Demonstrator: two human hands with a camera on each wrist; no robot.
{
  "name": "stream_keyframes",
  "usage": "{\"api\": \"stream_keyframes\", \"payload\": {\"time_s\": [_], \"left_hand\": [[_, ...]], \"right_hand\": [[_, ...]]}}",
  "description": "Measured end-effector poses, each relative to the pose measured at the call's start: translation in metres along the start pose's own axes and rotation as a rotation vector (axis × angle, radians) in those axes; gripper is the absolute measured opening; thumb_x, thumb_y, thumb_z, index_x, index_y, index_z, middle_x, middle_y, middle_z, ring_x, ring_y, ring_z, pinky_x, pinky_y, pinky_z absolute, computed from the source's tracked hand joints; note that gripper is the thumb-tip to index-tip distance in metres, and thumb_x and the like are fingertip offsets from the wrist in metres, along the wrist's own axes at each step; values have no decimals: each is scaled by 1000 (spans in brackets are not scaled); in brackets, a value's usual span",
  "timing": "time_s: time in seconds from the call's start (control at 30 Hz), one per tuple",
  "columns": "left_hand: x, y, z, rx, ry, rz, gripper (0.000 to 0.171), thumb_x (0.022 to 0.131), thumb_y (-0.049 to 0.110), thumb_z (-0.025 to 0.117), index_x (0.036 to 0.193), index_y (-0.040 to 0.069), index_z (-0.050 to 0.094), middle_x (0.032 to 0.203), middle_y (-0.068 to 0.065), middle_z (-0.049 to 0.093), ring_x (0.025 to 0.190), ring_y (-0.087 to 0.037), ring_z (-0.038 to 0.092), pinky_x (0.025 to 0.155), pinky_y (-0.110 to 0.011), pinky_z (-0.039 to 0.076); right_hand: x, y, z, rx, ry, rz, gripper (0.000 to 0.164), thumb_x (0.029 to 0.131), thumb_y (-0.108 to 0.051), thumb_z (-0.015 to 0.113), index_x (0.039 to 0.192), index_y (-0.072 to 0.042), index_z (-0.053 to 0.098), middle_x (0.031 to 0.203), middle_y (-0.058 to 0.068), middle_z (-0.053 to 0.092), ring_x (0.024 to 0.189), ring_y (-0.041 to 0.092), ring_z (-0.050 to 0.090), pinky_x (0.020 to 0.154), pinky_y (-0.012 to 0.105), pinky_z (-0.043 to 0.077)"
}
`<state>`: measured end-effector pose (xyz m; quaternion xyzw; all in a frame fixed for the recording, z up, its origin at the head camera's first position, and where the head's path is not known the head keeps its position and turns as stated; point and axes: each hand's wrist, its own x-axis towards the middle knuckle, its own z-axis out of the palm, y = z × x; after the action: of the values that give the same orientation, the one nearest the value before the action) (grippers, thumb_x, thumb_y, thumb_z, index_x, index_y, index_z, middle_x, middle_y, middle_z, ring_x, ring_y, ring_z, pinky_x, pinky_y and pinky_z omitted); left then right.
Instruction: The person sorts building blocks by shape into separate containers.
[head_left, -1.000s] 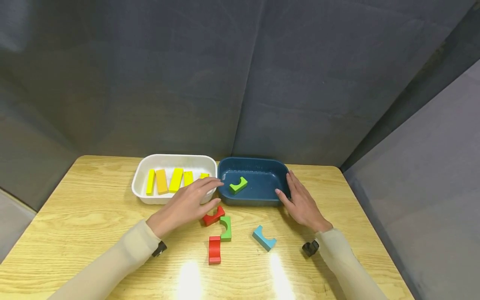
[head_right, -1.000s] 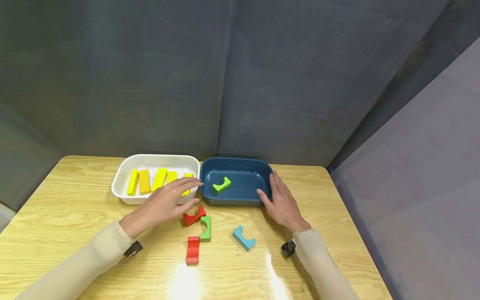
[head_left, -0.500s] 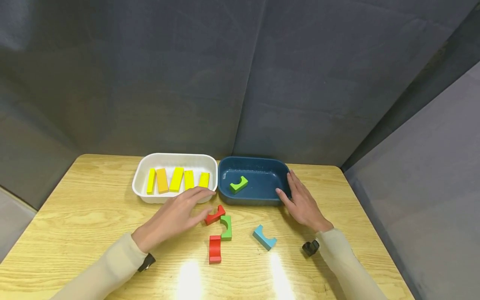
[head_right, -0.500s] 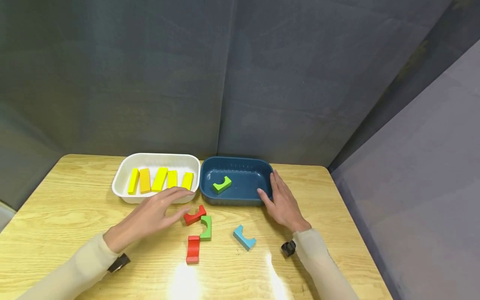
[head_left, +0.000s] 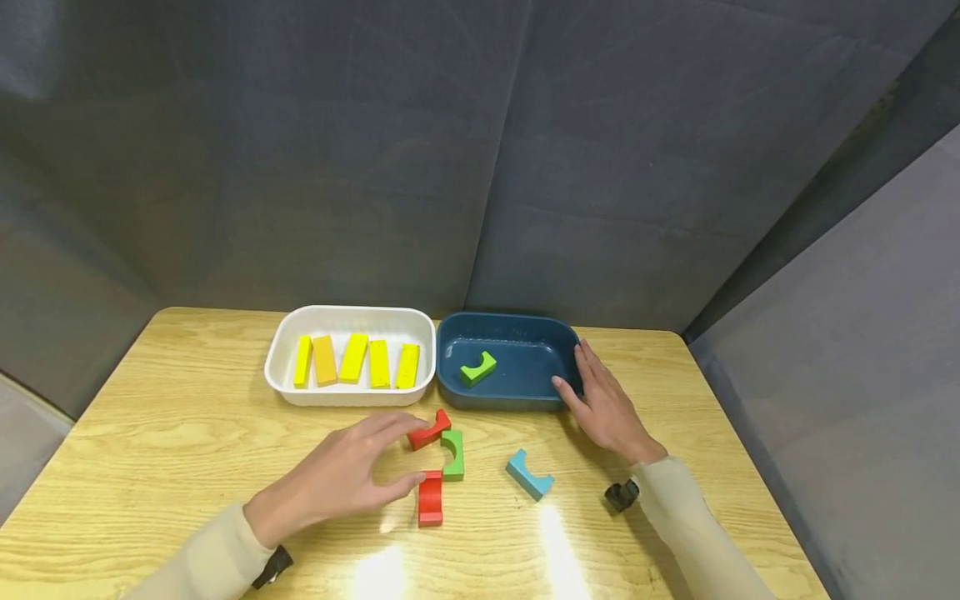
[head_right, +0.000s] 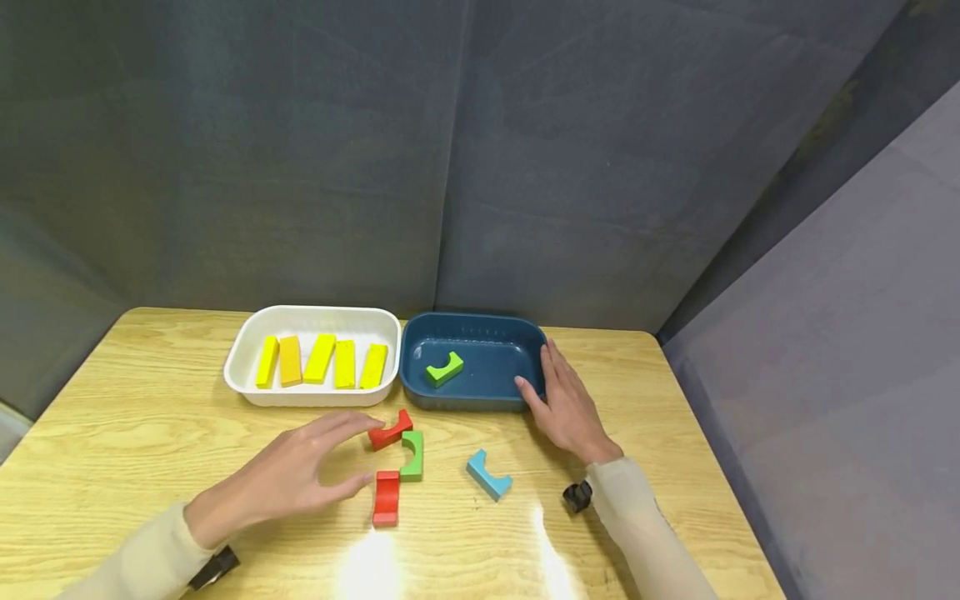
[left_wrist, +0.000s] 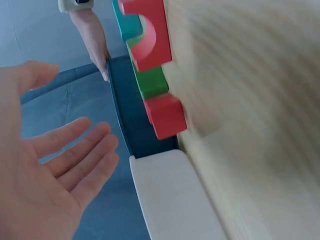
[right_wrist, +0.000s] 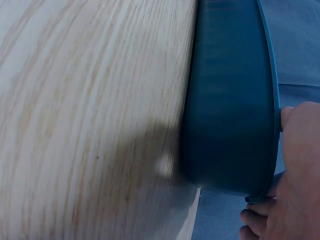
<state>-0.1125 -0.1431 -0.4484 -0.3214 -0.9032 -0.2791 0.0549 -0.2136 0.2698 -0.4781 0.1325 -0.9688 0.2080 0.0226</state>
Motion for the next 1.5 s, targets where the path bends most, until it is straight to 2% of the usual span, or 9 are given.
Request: {"api": "stream_keyframes", "payload": {"time_s": [0.17, 0.37, 0.47, 0.7, 0.93, 1.27, 1.5], "left_hand": [[-8, 6, 7, 2, -41, -5, 65, 96, 53, 76, 150, 20, 62, 146, 1, 65, 127, -21, 67, 98, -47, 62], [-15, 14, 14, -16, -143, -70, 71, 96, 61, 73, 152, 21, 59, 152, -2, 61, 135, -25, 62, 103, -50, 59], [-17, 17, 16, -21, -170, -91, 72, 95, 61, 74, 153, 21, 59, 154, -2, 59, 137, -26, 61, 105, -51, 58], [-21, 18, 26, 27, -152, -48, 73, 94, 53, 79, 152, 14, 57, 151, -7, 60, 135, -28, 62, 104, -51, 58], [-22, 17, 33, 49, -191, -53, 78, 93, 52, 80, 153, 10, 55, 152, -12, 59, 135, -30, 62, 104, -51, 58], [-18, 17, 38, 78, -245, -51, 78, 93, 51, 80, 151, 5, 56, 148, -13, 62, 132, -29, 64, 105, -48, 58], [-16, 18, 38, 93, -230, -27, 73, 93, 44, 82, 148, 3, 59, 144, -13, 65, 128, -29, 67, 101, -46, 60]], "right_hand": [[-1, 0, -1, 3, 3, 1, 85, 114, -55, 42, 171, 1, 13, 180, 16, 4, 164, 43, 15, 130, 64, 17], [-1, 0, -1, 0, 1, -1, 84, 114, -55, 41, 171, 1, 13, 180, 16, 4, 164, 43, 15, 130, 64, 17], [0, -1, -1, 2, -2, -2, 84, 114, -55, 40, 170, 1, 13, 180, 15, 3, 164, 43, 14, 130, 64, 16], [0, -1, -1, 1, 4, -10, 84, 114, -55, 40, 171, 1, 13, 180, 15, 3, 164, 43, 14, 130, 63, 16], [-1, -1, -1, 7, -2, -15, 83, 115, -54, 41, 171, 1, 13, 180, 15, 2, 164, 42, 12, 130, 64, 16], [-2, 0, 0, 8, -2, -8, 84, 114, -54, 41, 171, 1, 13, 180, 15, 3, 164, 43, 13, 129, 64, 17], [-2, 0, 0, 8, 0, -11, 84, 114, -55, 41, 171, 1, 13, 180, 15, 3, 163, 44, 15, 129, 65, 18]]}}
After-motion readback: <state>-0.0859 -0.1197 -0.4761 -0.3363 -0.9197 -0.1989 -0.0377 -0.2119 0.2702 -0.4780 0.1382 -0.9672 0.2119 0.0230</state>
